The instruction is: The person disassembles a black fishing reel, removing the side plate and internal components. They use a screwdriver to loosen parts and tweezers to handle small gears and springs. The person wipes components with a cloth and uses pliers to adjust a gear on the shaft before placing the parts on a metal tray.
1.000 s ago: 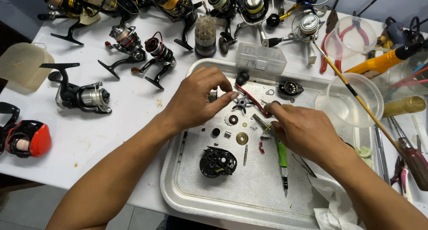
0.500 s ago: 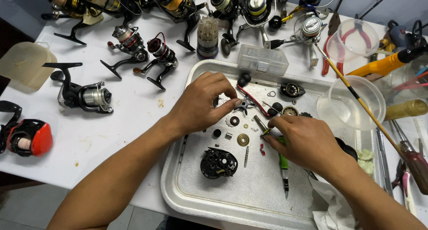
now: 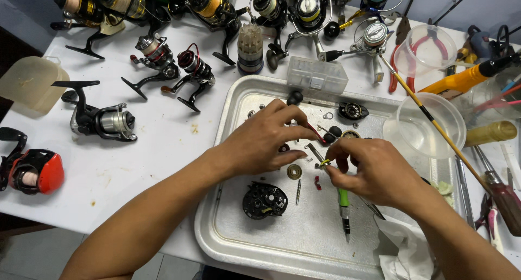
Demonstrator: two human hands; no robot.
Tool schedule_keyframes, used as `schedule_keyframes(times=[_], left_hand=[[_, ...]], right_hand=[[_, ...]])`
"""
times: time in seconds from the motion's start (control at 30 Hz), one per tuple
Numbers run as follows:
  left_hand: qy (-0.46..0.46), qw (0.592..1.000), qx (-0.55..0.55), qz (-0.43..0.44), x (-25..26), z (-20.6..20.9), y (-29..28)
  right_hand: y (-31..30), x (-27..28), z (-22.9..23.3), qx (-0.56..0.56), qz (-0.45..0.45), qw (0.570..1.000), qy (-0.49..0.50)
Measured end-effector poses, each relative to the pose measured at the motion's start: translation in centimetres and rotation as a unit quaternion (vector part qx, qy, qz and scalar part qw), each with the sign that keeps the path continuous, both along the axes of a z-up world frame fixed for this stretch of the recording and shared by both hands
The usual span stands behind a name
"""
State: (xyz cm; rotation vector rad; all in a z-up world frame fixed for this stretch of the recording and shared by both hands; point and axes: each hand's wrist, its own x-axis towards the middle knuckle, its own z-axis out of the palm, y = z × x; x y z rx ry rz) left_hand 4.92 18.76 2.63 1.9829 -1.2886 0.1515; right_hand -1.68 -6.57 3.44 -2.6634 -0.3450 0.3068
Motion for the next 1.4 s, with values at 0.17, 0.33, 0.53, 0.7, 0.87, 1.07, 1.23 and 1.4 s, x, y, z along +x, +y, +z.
schedule_keyframes(times=[0.17,0.33,0.53,0.7,0.87,1.07,1.23,1.4], left_hand=[[-0.061,0.997,-0.033,-0.013,-0.5,-1.4,-1.2],[-0.085,0.994,-0.072,-0.016,-1.0,-1.0,-1.2],[-0.051,0.989,-0.1,-0.099,-1.2,0.0,-0.1],[-0.033,0.984,-0.134,-0.117,-2.2,0.8,0.2],[-0.005,0.981,-0.145,-0.125,-3.1,1.1,0.0],[0.001,0.98,-0.148,-0.136,-3.5,1.3,-0.3],[0.002,0.984,-0.123,-0.129,-3.0,1.2,-0.2],[-0.017,0.99,-0.105,-0.089,-2.2,1.4,0.3]], right_hand=[[0.3,-0.5,2.4,0.144,-0.01,0.989,0.009],[0.7,-1.9,4.0,0.204,-0.021,0.979,0.009],[-1.2,-5.2,4.6,0.083,-0.078,0.992,-0.059],[-3.4,-7.0,2.1,0.023,-0.078,0.993,-0.089],[-4.2,-7.0,-0.1,0.06,-0.036,0.984,-0.165],[-4.2,-7.1,-0.6,0.088,-0.019,0.974,-0.206],[-5.0,-7.3,-0.8,0.064,-0.021,0.977,-0.202],[-6.3,-8.0,-1.3,-0.058,-0.059,0.992,-0.094]])
